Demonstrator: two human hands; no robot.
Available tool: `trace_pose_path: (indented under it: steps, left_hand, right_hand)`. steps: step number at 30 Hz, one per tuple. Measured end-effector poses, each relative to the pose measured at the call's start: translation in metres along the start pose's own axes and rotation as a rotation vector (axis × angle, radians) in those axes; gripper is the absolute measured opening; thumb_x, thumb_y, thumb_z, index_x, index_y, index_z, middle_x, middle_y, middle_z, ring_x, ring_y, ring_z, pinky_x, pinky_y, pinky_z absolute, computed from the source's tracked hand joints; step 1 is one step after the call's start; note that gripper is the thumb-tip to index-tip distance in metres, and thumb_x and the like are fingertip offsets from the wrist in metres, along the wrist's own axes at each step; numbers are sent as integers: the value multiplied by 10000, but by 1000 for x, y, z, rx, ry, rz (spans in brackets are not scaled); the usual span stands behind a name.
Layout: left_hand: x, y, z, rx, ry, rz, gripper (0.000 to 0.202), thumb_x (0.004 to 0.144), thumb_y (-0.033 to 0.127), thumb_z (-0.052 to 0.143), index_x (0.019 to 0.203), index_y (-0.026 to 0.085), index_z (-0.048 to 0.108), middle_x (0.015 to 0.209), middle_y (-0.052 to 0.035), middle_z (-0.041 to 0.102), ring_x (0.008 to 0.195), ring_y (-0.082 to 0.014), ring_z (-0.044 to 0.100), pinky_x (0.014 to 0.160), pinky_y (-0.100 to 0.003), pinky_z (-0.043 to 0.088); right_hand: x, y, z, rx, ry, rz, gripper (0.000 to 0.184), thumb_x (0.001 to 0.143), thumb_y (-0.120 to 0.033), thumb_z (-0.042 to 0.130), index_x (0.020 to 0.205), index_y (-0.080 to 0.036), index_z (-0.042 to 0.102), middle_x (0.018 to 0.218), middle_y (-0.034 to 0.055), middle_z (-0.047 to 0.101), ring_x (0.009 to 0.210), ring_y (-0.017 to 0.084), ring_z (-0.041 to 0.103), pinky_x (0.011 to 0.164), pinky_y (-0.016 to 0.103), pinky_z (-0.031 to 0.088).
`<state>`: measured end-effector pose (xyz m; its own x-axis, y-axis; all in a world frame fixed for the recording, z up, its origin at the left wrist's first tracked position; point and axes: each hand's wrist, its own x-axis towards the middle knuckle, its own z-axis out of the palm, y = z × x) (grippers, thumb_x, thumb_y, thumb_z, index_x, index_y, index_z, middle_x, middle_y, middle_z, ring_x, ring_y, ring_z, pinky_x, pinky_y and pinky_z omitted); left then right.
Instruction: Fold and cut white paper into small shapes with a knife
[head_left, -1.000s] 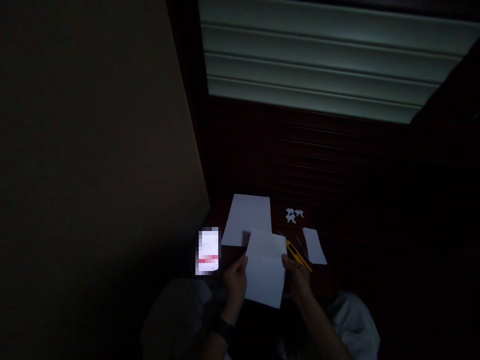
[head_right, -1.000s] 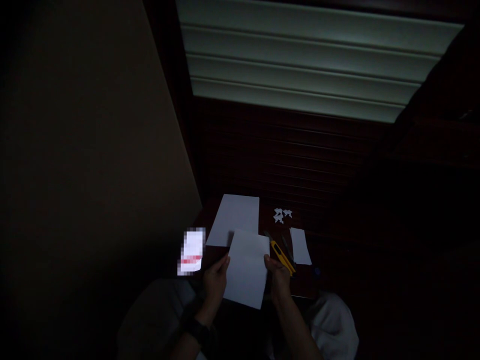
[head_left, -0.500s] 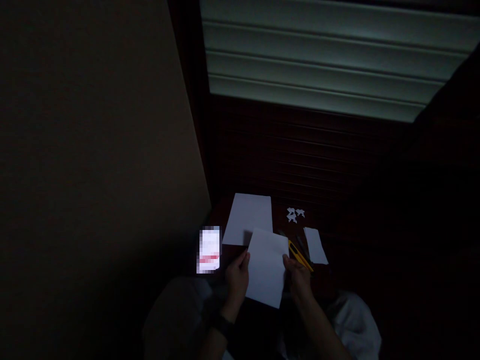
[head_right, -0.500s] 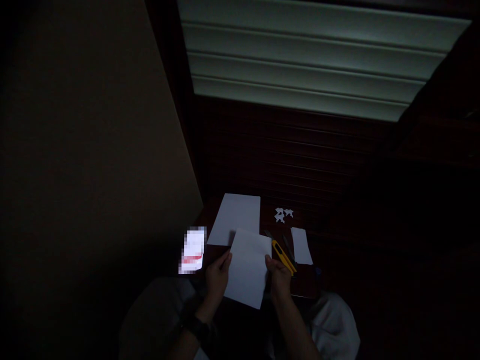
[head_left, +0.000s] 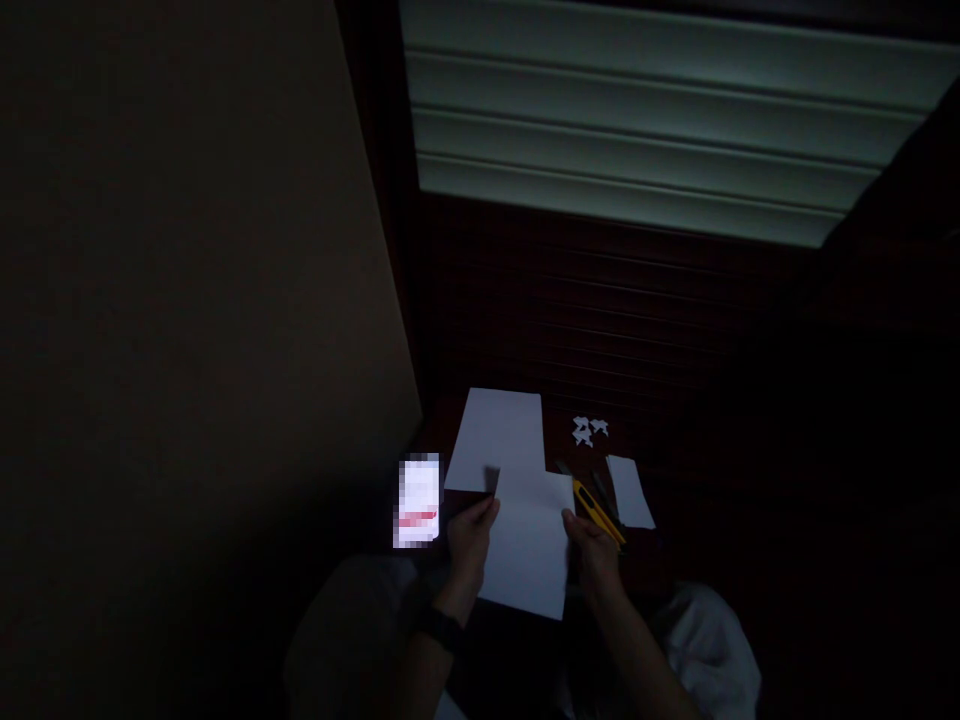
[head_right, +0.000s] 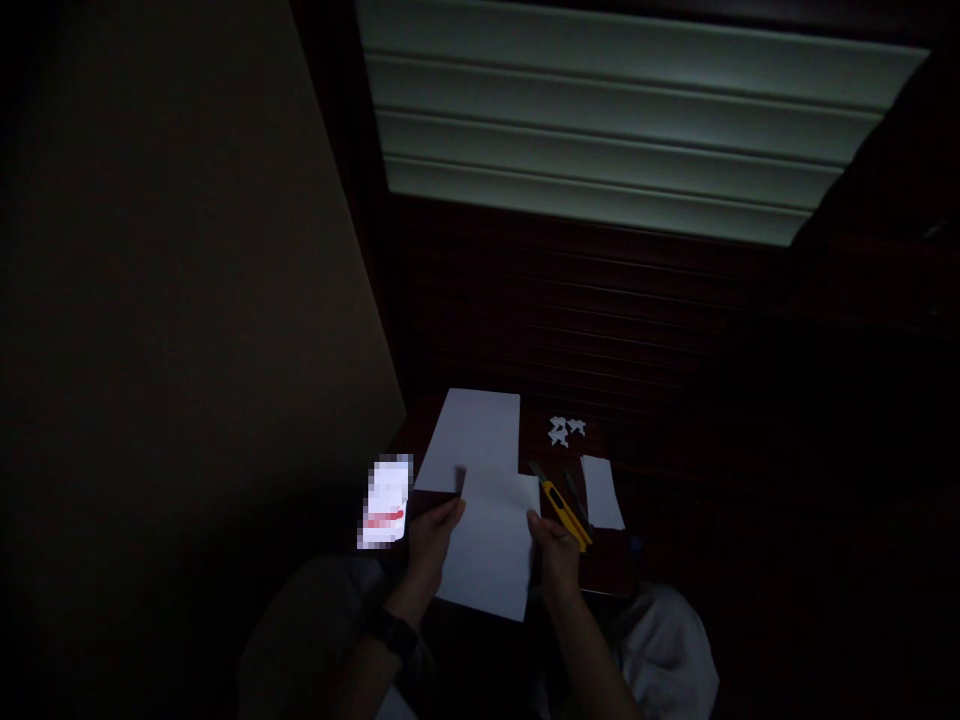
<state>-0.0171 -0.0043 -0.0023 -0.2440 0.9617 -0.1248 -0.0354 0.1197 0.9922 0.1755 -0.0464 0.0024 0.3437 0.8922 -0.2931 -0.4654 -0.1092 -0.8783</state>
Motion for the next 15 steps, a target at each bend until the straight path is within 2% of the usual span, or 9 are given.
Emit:
trace_pose_path:
  steps: [7,11,15]
  left_hand:
    - [-1,-7,1,11,53,66,289,750,338,680,970,153,715,978,-96,723,940,-252,669,870,-403,512]
    - [-5,-13,3,125,74,164,260,782,334,641,971,172,718,971,-93,723,939,-259,669,877,-412,508]
    - [-8,-16,4,174,57,230,278,800,340,616,1010,183,706,1003,-91,713,931,-263,670,864,-410,515]
  right_hand:
    - [0,-8,5,36,-35,47,288,624,-383,783,717,-118,719,686,69,717,652,215,658,633,318,499]
    - [2,-4,4,60,-7,43,271,595,-356,804,695,-119,717,659,63,711,631,206,652,651,325,500]
    - [4,3,2,59,80,-15,272,568,-348,814,691,-128,714,656,44,708,627,192,649,651,315,503]
